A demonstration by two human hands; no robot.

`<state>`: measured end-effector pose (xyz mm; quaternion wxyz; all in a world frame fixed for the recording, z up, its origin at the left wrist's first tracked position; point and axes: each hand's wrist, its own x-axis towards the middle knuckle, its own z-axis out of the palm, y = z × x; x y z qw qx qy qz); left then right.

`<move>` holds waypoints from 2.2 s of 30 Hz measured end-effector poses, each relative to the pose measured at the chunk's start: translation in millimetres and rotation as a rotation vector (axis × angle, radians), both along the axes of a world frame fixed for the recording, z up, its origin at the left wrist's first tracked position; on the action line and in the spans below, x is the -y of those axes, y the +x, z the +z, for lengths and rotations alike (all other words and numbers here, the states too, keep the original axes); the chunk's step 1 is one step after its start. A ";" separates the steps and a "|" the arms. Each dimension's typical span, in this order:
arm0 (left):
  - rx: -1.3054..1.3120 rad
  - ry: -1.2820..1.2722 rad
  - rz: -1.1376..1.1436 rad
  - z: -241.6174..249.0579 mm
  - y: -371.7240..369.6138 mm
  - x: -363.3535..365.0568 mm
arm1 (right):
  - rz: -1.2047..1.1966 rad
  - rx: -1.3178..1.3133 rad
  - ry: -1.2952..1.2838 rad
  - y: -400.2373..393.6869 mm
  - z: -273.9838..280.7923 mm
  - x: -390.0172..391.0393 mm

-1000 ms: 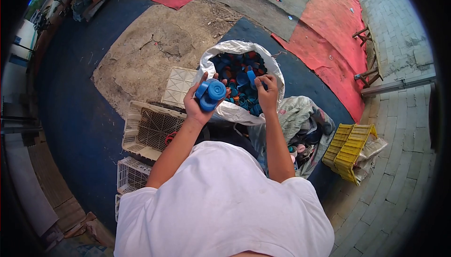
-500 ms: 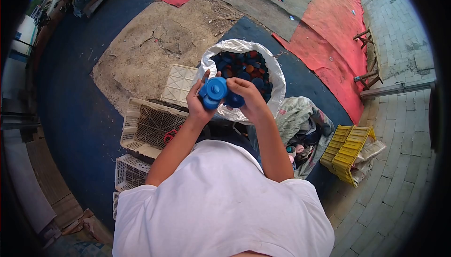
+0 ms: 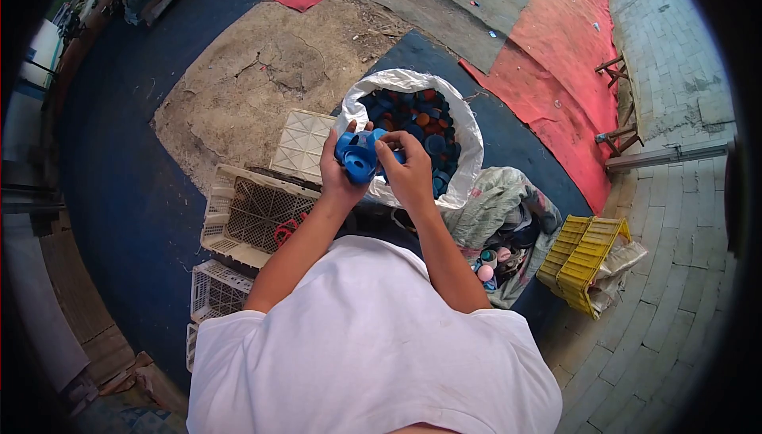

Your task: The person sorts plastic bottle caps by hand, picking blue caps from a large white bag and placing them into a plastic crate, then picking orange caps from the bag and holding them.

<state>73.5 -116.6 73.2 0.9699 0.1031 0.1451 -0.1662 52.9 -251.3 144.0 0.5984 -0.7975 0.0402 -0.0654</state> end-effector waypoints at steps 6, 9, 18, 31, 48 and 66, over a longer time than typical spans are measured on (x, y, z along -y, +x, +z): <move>0.018 -0.030 -0.035 7.2 1.9 11.1 | -0.076 0.185 -0.059 -5.1 -3.9 -4.1; 0.016 -0.050 -0.049 8.4 4.2 12.3 | -0.091 0.163 -0.018 -5.9 0.6 1.3; 0.094 -0.042 -0.101 1.3 6.0 12.4 | 0.049 0.480 -0.460 19.0 28.4 4.8; 0.153 -0.098 -0.093 20.0 1.3 10.3 | -0.063 0.201 0.305 16.4 -53.5 13.8; 0.309 0.395 0.240 63.1 -13.9 27.8 | -0.056 0.128 1.187 2.6 -18.8 -23.9; 0.025 0.328 0.563 37.8 -99.7 -12.1 | 0.419 -0.348 1.360 -40.3 -51.8 -42.4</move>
